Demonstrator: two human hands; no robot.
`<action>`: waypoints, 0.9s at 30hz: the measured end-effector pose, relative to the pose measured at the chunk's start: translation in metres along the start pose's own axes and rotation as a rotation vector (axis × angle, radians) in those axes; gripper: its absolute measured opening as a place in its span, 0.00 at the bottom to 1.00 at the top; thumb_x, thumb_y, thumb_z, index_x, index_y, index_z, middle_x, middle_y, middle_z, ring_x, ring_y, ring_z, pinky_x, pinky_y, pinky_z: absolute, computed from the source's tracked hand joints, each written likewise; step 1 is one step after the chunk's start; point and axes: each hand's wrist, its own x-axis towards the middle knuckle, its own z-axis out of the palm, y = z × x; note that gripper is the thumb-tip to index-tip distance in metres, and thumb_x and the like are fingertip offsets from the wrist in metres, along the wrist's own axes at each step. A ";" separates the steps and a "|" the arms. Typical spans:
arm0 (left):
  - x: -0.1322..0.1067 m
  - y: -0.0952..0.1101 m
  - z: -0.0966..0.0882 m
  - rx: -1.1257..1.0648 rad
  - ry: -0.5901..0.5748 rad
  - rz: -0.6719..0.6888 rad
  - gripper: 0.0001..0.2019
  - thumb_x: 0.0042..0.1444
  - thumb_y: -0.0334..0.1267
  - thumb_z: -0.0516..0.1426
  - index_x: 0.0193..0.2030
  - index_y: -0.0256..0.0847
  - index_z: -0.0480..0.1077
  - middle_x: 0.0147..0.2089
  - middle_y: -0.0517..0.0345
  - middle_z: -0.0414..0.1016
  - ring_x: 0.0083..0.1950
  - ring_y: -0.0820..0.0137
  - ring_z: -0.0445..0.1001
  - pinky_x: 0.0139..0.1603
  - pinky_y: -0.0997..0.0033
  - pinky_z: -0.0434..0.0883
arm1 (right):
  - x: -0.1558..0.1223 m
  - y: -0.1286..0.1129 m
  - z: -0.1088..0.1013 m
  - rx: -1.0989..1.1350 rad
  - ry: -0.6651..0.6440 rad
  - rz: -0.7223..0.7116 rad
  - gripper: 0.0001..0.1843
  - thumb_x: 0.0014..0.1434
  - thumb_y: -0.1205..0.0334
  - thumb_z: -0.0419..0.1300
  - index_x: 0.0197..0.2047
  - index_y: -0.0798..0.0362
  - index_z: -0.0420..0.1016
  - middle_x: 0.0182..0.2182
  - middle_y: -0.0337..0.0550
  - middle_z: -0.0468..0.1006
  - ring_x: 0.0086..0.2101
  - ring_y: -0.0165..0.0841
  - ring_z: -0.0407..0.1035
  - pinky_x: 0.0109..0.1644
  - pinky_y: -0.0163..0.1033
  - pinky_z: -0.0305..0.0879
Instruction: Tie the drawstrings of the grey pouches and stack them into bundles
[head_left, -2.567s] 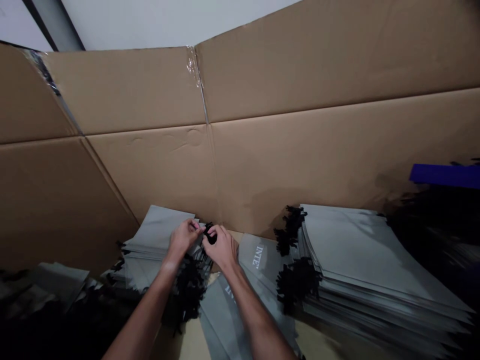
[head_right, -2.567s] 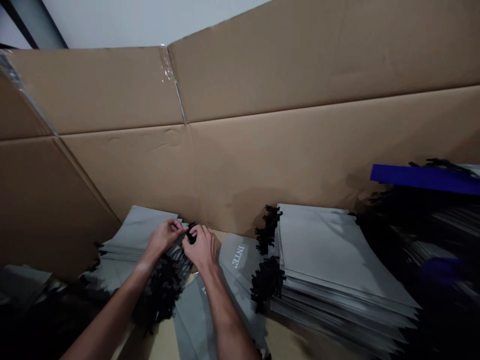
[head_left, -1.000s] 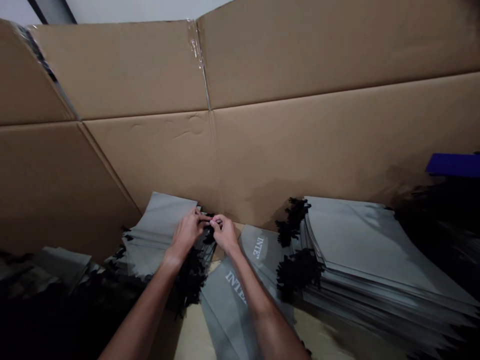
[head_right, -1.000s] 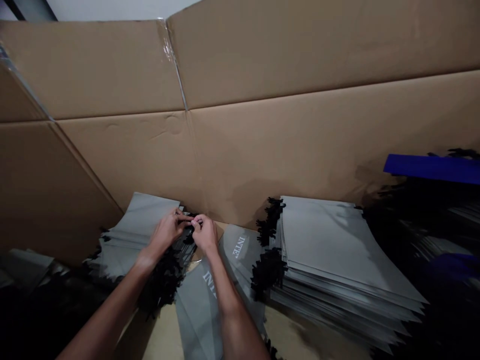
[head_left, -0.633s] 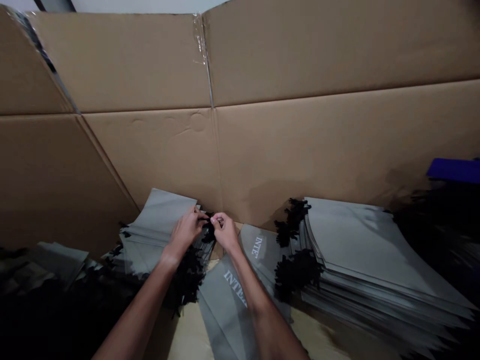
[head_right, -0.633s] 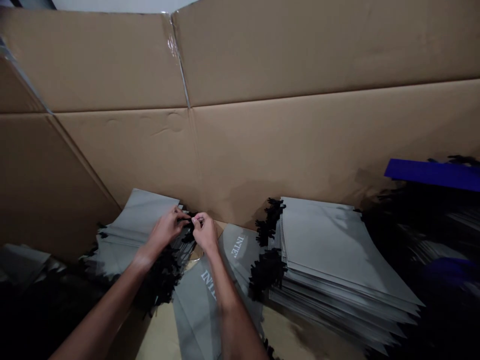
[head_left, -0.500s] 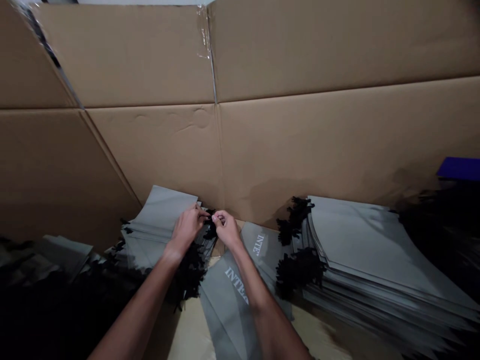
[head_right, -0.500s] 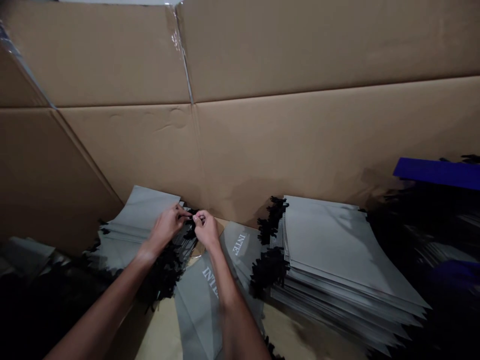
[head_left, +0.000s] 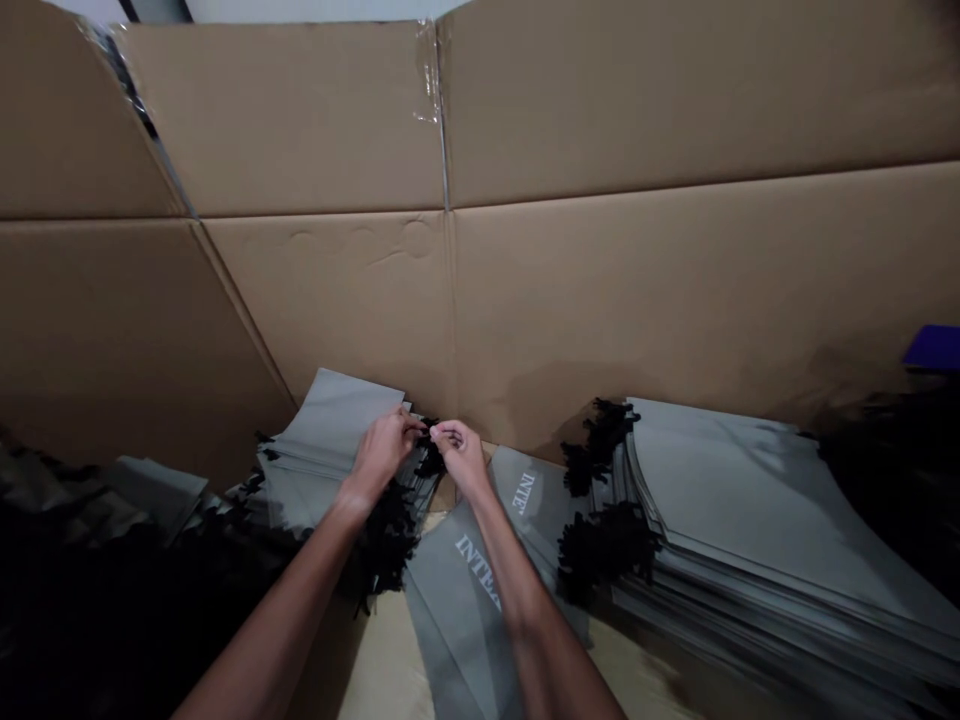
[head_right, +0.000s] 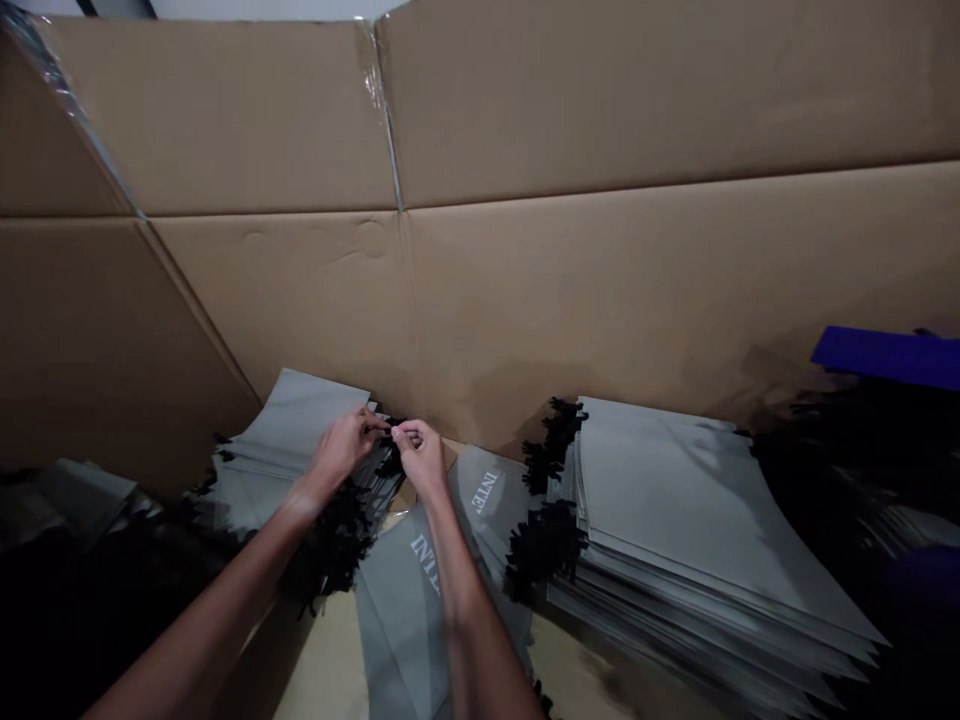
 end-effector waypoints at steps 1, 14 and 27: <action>0.001 0.000 0.000 -0.008 0.003 -0.001 0.17 0.75 0.46 0.66 0.65 0.43 0.78 0.66 0.47 0.81 0.60 0.56 0.83 0.61 0.48 0.84 | 0.002 0.000 -0.003 0.001 0.038 0.000 0.15 0.76 0.50 0.69 0.51 0.55 0.82 0.45 0.43 0.85 0.42 0.37 0.82 0.50 0.47 0.83; 0.014 -0.006 0.000 -0.083 -0.012 -0.073 0.18 0.75 0.48 0.66 0.63 0.39 0.78 0.61 0.49 0.83 0.55 0.57 0.85 0.55 0.50 0.85 | 0.013 0.014 -0.018 -0.014 0.389 0.055 0.16 0.76 0.51 0.69 0.57 0.54 0.81 0.50 0.45 0.84 0.44 0.38 0.81 0.50 0.47 0.83; 0.006 0.022 -0.007 0.202 -0.061 0.134 0.14 0.62 0.45 0.66 0.52 0.54 0.89 0.55 0.49 0.81 0.54 0.49 0.82 0.51 0.59 0.77 | 0.011 0.005 -0.023 -0.098 0.227 0.152 0.13 0.76 0.53 0.70 0.53 0.55 0.81 0.47 0.43 0.84 0.43 0.37 0.81 0.50 0.47 0.83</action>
